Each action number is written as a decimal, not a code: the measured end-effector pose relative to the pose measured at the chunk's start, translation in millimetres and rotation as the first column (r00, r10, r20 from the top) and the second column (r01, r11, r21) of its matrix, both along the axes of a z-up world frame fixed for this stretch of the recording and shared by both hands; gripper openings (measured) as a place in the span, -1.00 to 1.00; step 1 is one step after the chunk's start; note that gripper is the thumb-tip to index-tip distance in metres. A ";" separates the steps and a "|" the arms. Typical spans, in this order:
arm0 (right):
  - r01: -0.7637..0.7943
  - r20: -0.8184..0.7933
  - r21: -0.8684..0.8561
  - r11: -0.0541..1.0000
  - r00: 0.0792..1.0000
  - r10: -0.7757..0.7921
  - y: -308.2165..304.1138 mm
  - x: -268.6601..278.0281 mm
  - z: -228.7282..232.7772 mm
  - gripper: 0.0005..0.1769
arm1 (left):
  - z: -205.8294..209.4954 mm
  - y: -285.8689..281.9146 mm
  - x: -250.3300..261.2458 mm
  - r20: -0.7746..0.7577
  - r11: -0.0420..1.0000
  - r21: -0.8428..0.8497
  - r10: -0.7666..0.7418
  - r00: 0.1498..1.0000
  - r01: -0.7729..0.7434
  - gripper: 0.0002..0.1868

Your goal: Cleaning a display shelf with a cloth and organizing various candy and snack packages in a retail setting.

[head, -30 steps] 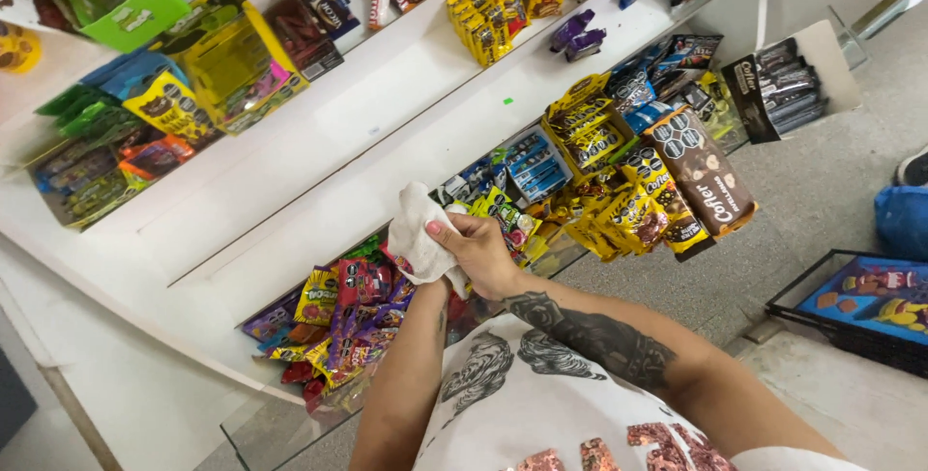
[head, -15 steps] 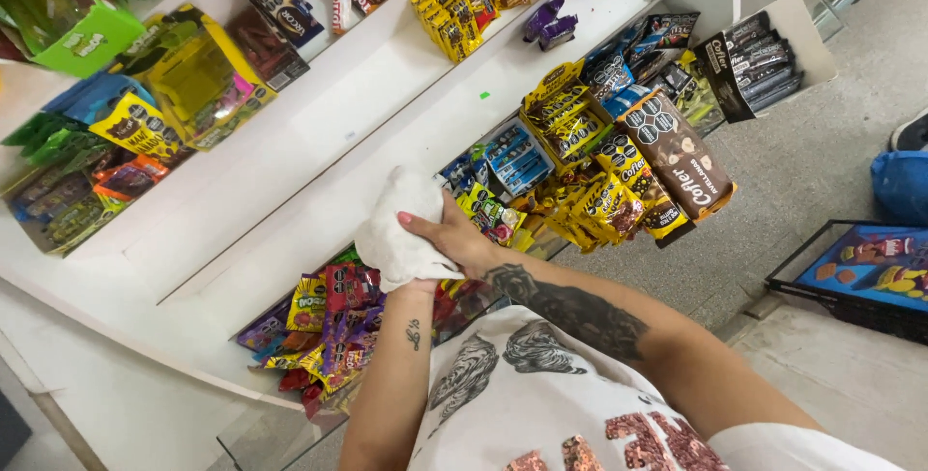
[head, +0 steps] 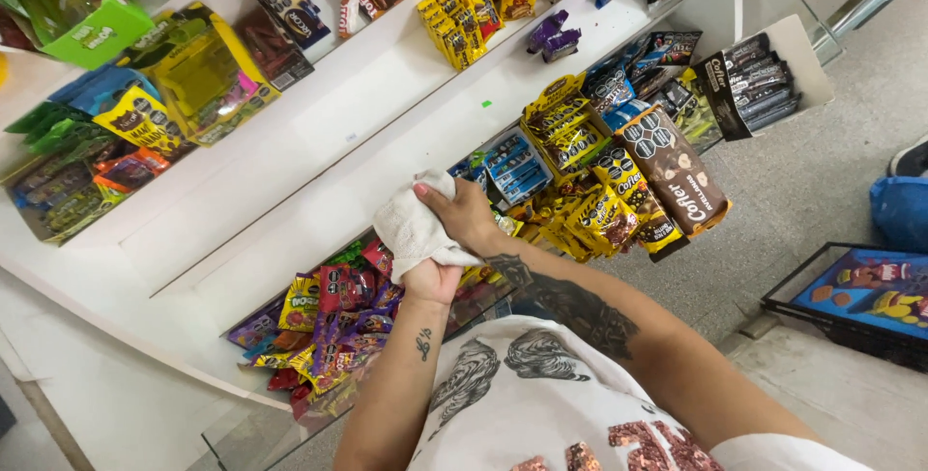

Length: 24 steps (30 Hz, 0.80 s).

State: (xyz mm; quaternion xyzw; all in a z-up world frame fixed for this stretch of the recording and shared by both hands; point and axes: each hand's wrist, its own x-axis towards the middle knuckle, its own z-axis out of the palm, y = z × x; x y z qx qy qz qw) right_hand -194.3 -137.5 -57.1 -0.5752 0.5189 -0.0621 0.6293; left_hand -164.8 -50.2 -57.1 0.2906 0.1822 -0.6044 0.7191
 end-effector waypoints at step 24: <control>0.333 0.627 0.412 0.848 0.571 -0.529 -166.2 -158.7 165.6 -0.38 | -4.1 -3.4 -48.9 0.086 0.985 0.020 -0.172 0.981 0.171 -0.46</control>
